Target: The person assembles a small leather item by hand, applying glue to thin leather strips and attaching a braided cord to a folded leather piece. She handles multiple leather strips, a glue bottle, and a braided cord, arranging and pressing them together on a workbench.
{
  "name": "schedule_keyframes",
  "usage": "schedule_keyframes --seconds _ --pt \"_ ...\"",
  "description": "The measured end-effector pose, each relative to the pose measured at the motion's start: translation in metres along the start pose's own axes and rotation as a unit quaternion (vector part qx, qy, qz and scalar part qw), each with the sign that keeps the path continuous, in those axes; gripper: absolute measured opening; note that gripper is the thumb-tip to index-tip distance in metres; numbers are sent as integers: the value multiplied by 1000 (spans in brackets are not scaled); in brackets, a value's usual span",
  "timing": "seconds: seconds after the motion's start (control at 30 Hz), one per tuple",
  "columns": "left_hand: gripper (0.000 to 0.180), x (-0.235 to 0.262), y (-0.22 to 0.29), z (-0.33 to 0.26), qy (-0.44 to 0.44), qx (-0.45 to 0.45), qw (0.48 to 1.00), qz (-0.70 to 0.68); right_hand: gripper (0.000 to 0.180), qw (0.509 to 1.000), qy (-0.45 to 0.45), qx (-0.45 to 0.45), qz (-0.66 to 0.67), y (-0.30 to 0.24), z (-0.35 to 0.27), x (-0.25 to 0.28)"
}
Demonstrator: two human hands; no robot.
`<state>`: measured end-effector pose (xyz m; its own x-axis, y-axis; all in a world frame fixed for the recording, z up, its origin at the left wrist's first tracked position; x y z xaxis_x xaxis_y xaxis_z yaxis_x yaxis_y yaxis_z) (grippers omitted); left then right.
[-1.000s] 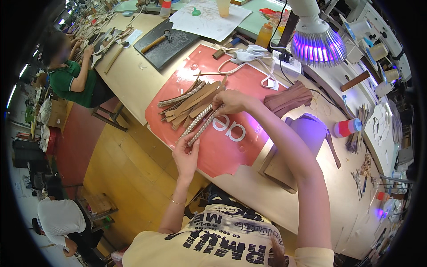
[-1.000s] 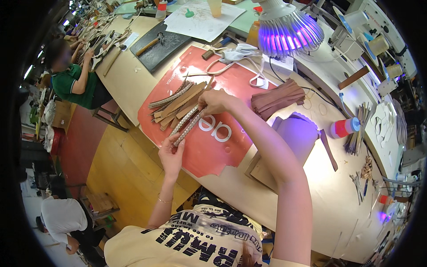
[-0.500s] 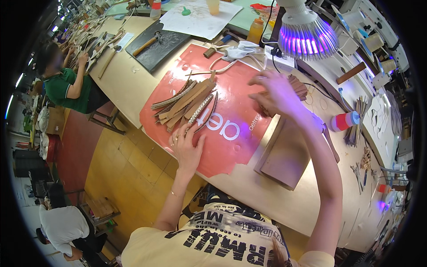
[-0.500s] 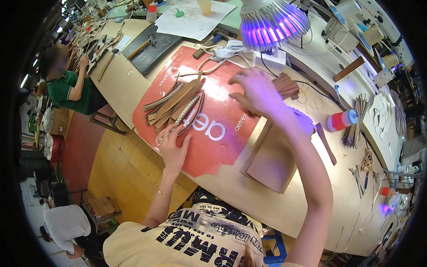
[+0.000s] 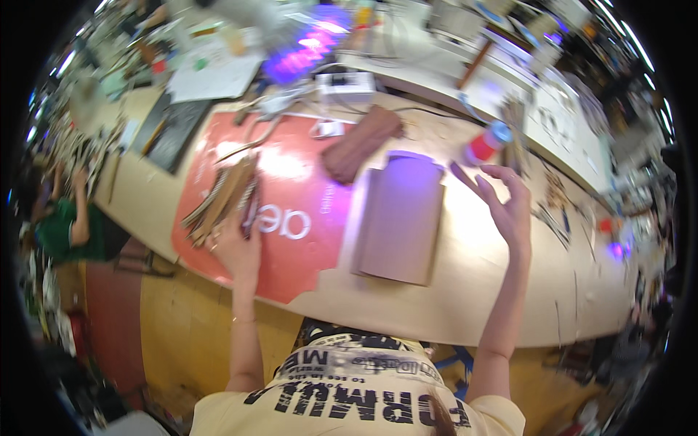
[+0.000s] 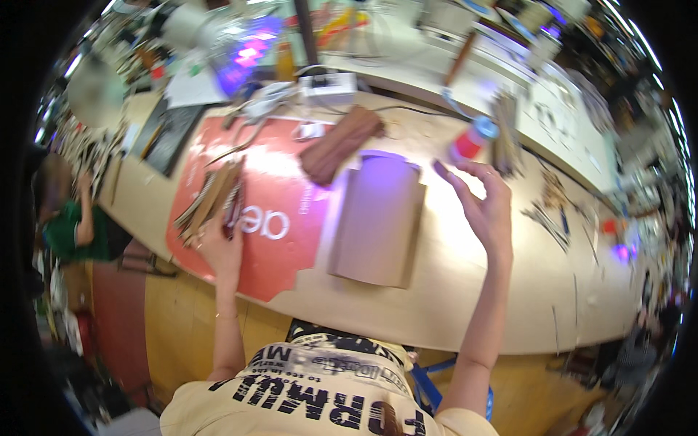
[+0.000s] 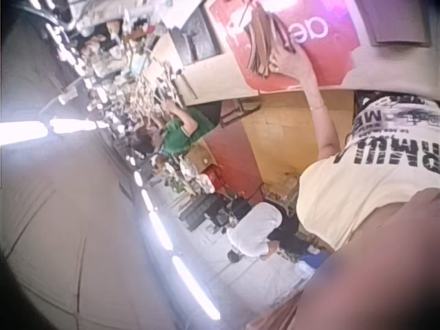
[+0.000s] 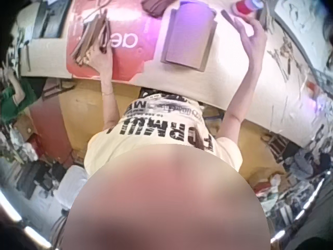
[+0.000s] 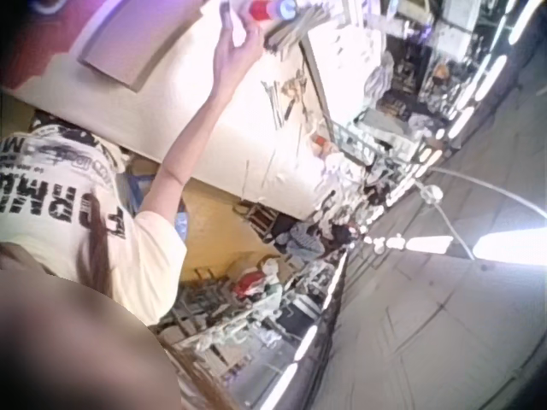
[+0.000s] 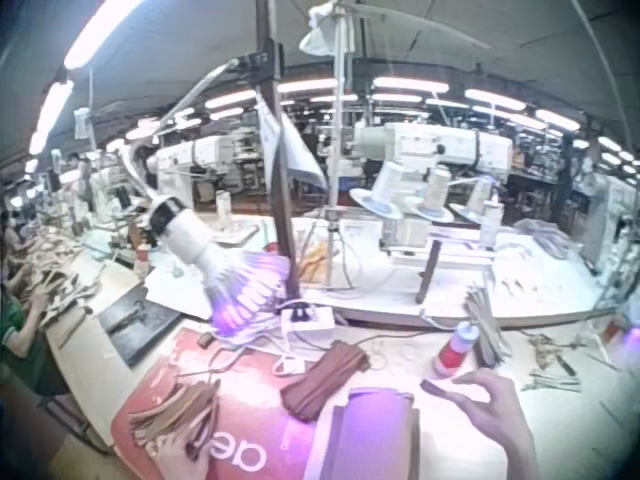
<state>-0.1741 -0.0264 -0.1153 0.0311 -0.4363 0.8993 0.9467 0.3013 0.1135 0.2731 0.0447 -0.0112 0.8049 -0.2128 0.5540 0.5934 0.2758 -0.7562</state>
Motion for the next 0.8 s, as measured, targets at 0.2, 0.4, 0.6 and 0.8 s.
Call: schedule_keyframes --seconds 0.2,0.4,0.6,0.8 --pt "40 22 59 -1 21 -52 994 -96 31 973 -4 -157 -170 109 -34 17" --pt "32 57 158 -7 3 -171 950 -262 48 964 23 -91 -250 126 -27 -29" --pt "33 76 205 -1 -61 -237 909 -338 19 969 41 -116 -216 113 -11 -43" --pt "31 75 231 -5 -154 -304 843 -417 23 983 -25 -180 20 99 -40 -19"
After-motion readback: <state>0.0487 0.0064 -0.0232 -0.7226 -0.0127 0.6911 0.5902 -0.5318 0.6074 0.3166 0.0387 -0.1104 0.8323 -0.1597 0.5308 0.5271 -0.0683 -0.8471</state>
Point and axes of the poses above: each hand's wrist, its own z-axis towards the middle knuckle, its own x-axis out of the back of the hand, y = z × x, the point moved 2 cm from there along z, towards the middle knuckle, and after that the axes turned 5 degrees about z, right-handed, at the moved point
